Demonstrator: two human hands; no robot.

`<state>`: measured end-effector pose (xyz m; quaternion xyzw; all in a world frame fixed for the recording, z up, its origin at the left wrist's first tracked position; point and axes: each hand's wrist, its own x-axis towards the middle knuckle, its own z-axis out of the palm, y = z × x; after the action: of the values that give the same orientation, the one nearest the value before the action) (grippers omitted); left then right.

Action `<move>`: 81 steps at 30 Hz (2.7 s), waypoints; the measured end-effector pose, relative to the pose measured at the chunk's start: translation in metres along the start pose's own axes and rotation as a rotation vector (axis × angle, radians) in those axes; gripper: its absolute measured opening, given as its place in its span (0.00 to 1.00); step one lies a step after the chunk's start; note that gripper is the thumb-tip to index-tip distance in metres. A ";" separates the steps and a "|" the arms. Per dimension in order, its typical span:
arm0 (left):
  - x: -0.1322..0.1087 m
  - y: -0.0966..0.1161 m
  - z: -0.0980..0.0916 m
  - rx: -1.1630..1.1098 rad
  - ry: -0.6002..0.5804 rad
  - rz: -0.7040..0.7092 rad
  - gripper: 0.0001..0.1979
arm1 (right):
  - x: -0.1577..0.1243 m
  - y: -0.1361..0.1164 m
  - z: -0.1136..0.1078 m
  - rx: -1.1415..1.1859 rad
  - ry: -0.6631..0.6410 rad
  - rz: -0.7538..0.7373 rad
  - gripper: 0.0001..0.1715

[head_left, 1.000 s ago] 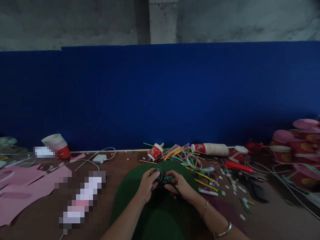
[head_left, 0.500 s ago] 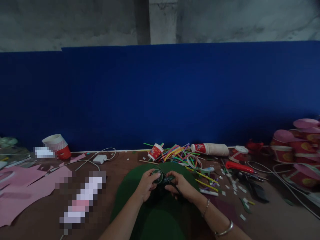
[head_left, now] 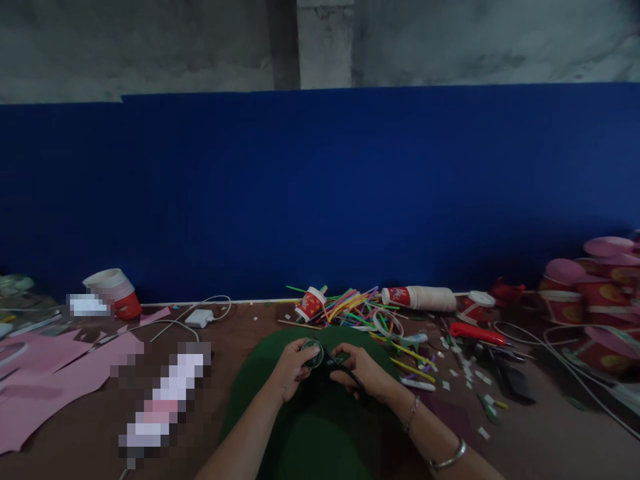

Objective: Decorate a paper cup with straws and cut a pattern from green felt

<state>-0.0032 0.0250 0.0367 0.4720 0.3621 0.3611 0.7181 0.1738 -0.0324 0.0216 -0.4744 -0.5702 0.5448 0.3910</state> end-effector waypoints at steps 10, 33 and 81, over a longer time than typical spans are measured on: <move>0.004 -0.005 0.000 0.160 0.043 0.082 0.11 | 0.011 -0.002 -0.004 -0.004 0.516 -0.175 0.17; -0.001 -0.005 0.002 0.139 0.079 0.103 0.13 | -0.001 0.000 0.000 0.032 -0.040 -0.003 0.20; 0.001 -0.006 0.002 0.079 0.047 0.069 0.12 | -0.004 -0.003 -0.001 -0.024 -0.050 -0.033 0.19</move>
<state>0.0004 0.0230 0.0316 0.5035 0.3764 0.3822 0.6773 0.1752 -0.0360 0.0252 -0.4557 -0.5942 0.5432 0.3798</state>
